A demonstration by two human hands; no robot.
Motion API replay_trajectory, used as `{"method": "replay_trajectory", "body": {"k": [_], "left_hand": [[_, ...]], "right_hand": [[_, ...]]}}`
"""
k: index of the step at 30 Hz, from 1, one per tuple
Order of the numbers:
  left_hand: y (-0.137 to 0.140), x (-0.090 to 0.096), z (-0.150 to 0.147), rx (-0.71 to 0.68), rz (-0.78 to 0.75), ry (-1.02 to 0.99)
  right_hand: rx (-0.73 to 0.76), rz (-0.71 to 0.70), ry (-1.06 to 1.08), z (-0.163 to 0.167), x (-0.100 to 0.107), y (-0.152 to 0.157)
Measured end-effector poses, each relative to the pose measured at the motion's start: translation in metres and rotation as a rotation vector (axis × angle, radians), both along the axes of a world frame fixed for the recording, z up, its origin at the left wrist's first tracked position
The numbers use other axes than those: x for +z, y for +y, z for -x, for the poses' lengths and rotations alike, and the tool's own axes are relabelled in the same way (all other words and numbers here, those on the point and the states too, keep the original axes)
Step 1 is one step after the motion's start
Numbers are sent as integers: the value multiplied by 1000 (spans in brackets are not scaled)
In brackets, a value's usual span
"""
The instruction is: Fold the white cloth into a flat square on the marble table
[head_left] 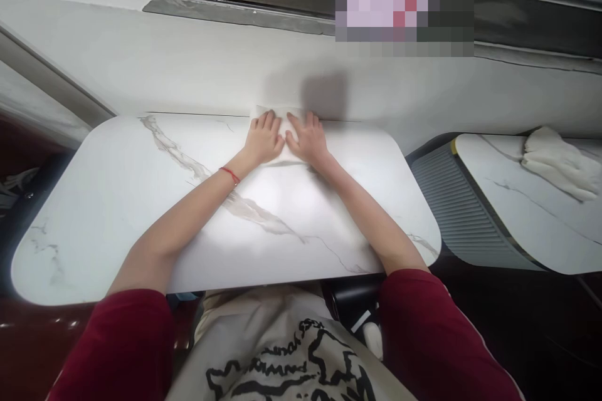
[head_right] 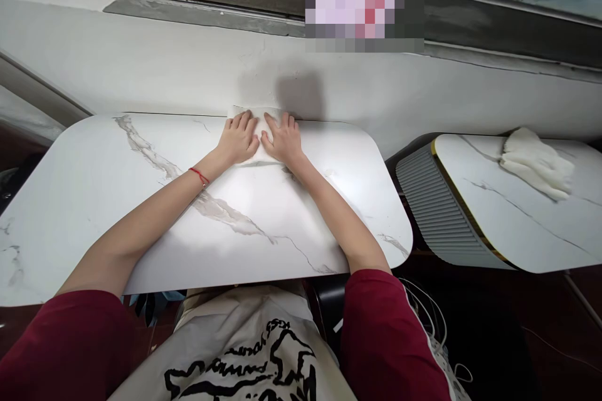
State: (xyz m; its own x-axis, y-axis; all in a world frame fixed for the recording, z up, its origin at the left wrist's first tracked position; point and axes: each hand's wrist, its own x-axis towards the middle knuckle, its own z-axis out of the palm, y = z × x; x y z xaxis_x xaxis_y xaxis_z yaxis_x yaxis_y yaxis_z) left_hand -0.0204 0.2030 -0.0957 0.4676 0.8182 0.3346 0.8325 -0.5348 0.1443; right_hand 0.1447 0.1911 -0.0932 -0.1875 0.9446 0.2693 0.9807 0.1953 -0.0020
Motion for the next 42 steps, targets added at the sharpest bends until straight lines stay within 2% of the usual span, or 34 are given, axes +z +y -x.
{"method": "replay_trajectory", "body": {"k": [7, 13, 18, 24, 26, 29, 34, 38, 42], "left_hand": [[-6, 6, -1, 0, -18, 69], [-28, 28, -1, 55, 10, 193], [-62, 53, -13, 25, 108, 326], [-126, 72, -42, -40, 233, 479], [-152, 72, -51, -94, 237, 538], [-188, 59, -61, -167, 181, 584], [-232, 30, -70, -216, 142, 531], [-244, 20, -74, -197, 100, 514], [-227, 21, -78, -184, 107, 450]], "right_hand": [[28, 18, -1, -1, 2, -1], [40, 47, -22, -2, 4, -19], [99, 24, -42, -15, 2, -58], [160, -29, -8, -39, -8, -133], [171, -60, 39, -46, -10, -163], [185, -66, 113, -53, -8, -208], [74, 53, 86, -55, -1, -261], [39, 82, 49, -58, 0, -267], [19, 60, -6, -66, 0, -246]]}}
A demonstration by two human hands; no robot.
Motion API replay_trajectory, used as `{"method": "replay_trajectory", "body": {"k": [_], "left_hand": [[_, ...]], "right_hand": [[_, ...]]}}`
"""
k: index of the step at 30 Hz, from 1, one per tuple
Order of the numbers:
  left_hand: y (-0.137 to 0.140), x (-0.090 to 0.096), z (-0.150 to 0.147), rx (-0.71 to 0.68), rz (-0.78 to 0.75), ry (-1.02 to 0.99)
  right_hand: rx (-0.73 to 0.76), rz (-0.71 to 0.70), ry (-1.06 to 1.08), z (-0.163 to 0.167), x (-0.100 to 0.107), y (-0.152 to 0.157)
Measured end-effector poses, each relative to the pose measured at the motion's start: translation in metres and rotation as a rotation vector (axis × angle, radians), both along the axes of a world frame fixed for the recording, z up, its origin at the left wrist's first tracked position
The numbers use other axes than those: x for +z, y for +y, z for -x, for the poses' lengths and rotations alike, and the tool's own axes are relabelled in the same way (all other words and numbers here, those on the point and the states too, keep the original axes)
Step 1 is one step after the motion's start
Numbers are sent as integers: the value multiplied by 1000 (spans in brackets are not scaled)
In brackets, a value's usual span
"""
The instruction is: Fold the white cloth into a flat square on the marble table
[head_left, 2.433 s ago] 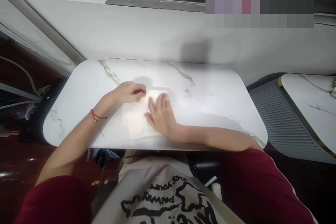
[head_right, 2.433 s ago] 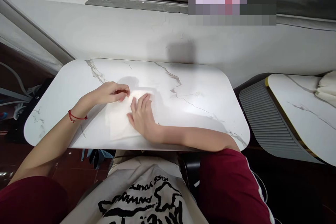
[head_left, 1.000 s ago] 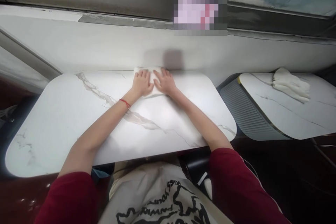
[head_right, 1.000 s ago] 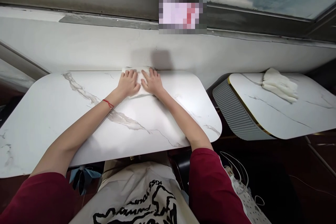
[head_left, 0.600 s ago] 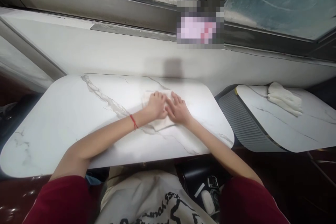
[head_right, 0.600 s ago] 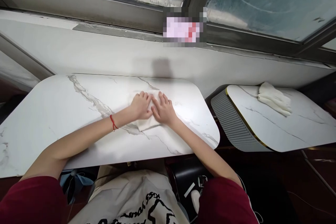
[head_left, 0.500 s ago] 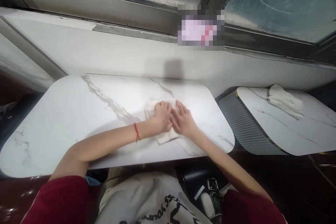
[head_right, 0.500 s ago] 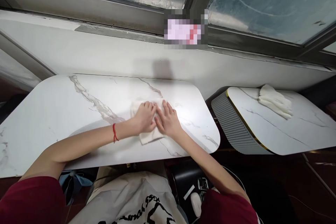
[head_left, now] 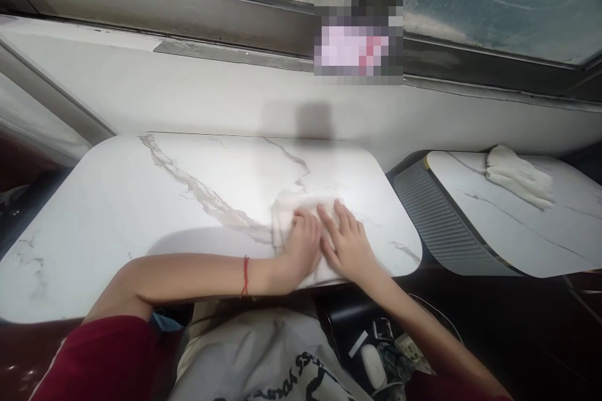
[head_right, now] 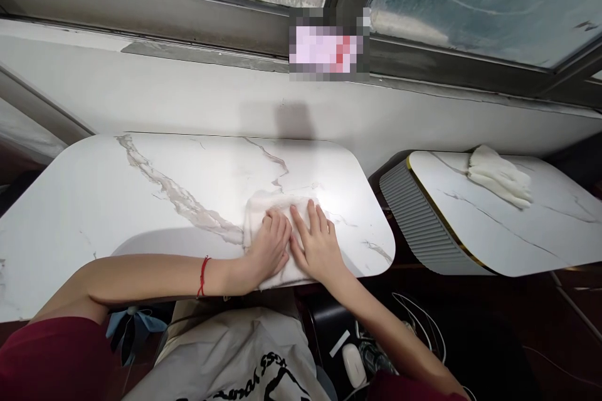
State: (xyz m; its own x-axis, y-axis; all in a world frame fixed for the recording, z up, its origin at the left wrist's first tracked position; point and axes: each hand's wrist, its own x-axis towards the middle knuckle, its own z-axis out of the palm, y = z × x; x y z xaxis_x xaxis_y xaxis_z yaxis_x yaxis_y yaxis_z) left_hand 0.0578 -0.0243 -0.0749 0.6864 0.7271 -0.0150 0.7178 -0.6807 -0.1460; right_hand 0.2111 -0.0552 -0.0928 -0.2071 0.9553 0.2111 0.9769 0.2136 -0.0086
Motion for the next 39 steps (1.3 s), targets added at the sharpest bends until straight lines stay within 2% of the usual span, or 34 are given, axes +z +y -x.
{"method": "replay_trajectory", "body": {"k": [7, 14, 22, 29, 39], "left_hand": [[70, 7, -20, -7, -33, -61], [142, 3, -50, 51, -46, -177], [198, -9, -62, 67, -14, -361], [222, -16, -71, 127, -15, -442], [214, -14, -69, 143, -21, -466]], "right_hand": [[-39, -45, -121, -28, -1, 75], [-87, -61, -144, -52, -5, 157], [-175, -5, -113, -58, -2, 207], [-144, 0, -64, -68, -1, 236], [-144, -79, 63, -72, -13, 239]]}}
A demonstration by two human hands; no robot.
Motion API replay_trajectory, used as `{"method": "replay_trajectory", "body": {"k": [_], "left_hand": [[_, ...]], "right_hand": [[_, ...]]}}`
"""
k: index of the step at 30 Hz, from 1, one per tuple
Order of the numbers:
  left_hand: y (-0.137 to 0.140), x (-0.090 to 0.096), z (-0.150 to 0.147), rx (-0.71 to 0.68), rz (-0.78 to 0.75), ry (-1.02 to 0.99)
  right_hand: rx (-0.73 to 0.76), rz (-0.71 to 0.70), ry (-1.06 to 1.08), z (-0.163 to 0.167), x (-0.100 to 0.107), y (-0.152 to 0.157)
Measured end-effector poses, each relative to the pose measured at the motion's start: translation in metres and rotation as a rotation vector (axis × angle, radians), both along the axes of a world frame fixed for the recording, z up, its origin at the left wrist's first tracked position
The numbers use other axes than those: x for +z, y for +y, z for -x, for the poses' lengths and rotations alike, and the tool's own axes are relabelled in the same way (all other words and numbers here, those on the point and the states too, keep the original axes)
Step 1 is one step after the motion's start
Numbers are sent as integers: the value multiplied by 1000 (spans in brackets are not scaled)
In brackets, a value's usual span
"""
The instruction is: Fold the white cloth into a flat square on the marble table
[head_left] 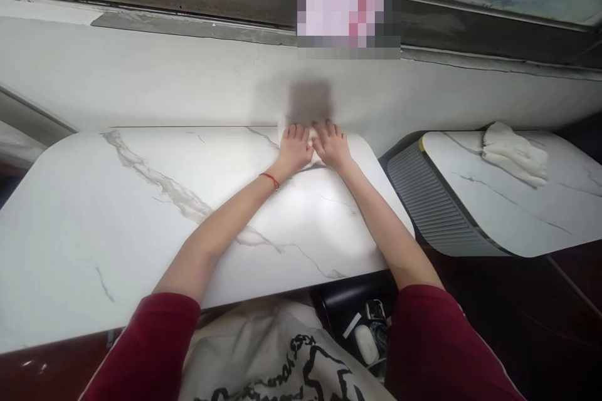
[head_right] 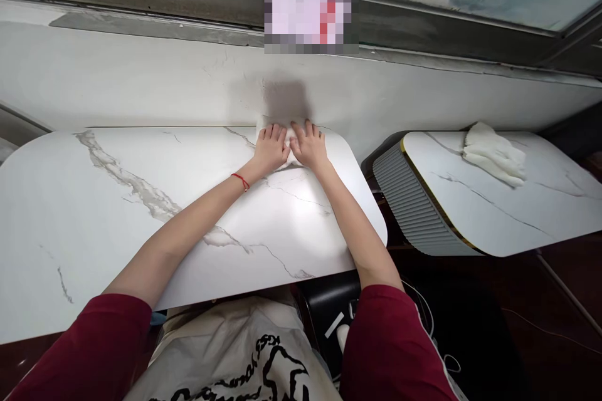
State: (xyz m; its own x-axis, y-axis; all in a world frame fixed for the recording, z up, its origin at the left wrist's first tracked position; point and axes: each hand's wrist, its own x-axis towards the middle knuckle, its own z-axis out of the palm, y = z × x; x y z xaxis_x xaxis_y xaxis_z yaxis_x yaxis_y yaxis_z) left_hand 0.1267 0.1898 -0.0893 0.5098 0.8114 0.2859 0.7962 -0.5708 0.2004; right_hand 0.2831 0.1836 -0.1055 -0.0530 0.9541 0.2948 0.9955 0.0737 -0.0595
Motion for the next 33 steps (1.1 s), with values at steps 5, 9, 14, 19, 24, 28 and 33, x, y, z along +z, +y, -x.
{"method": "replay_trajectory", "body": {"k": [5, 9, 14, 19, 24, 28, 33], "left_hand": [[-3, 3, 2, 7, 2, 16], [-7, 3, 5, 4, -6, 28], [-20, 6, 9, -10, -14, 73], [-44, 17, 6, -60, -13, 188], [-68, 24, -2, -131, -27, 236], [-82, 23, -6, -222, -49, 213], [-105, 21, -13, -381, -96, 215]], "right_hand": [[-23, -12, 36, 4, 2, -4], [-59, 35, -9, 11, 6, -13], [-48, 39, -40, 16, 5, -29], [-4, 40, -59, 9, -2, -52], [36, 16, -6, -5, -9, -83], [37, -19, 19, -14, -12, -113], [31, -30, 35, -24, -9, -162]]}}
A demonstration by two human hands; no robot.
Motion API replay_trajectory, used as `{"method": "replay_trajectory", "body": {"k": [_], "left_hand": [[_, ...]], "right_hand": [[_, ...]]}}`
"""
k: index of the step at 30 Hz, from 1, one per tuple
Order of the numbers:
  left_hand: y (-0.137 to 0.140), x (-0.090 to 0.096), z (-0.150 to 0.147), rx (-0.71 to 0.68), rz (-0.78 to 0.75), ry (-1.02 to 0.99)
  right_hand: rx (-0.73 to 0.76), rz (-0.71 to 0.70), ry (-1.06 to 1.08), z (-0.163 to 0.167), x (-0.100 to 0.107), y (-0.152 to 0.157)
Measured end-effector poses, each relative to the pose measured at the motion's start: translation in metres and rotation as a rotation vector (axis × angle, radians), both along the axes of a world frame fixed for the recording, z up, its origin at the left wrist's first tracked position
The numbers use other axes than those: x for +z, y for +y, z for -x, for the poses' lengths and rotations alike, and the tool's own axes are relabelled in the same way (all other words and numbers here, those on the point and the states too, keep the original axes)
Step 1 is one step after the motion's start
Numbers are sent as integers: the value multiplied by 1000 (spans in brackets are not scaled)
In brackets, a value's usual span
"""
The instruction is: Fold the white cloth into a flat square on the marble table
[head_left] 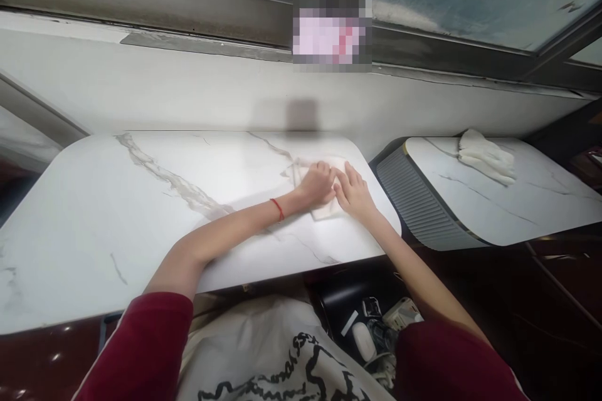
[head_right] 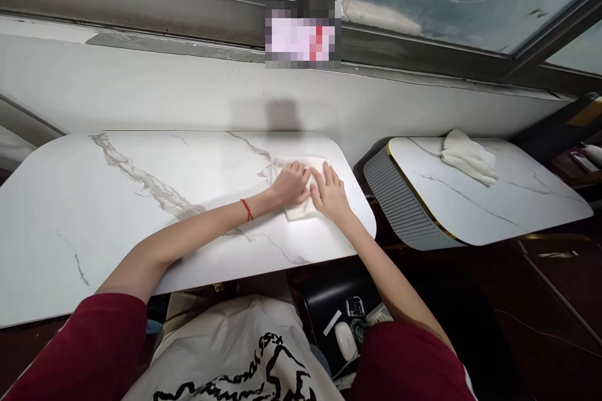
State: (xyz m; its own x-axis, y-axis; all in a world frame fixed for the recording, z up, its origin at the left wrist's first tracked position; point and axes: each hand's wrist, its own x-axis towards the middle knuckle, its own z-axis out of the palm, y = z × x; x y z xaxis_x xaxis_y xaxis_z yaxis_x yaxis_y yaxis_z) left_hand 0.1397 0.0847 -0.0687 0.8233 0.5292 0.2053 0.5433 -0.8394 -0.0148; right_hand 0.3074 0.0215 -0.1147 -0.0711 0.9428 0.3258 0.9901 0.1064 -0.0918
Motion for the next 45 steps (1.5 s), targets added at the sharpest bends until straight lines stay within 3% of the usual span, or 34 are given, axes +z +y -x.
{"method": "replay_trajectory", "body": {"k": [9, 11, 15, 19, 25, 31, 38, 45], "left_hand": [[-65, -2, -11, -379, -128, 40], [-82, -4, -12, -375, -145, 59], [-107, -13, -15, -196, -219, 119], [-92, -22, -21, -134, -200, 112], [-17, -35, -21, -136, -76, -45], [38, -35, -4, -18, 28, -79], [83, -24, 23, 105, 67, -41], [105, -23, 36, 164, 67, -104]], "right_hand": [[-35, -9, 15, -25, 8, -100], [-54, -4, 7, -31, 10, -111], [-77, 17, 5, -38, 12, -112], [-69, 37, 17, -45, 13, -84], [-89, 69, -19, -52, 11, -15], [-75, 63, -37, -38, 8, 59], [-35, 52, -34, -7, 6, 123], [2, 2, 27, 9, -2, 161]]}}
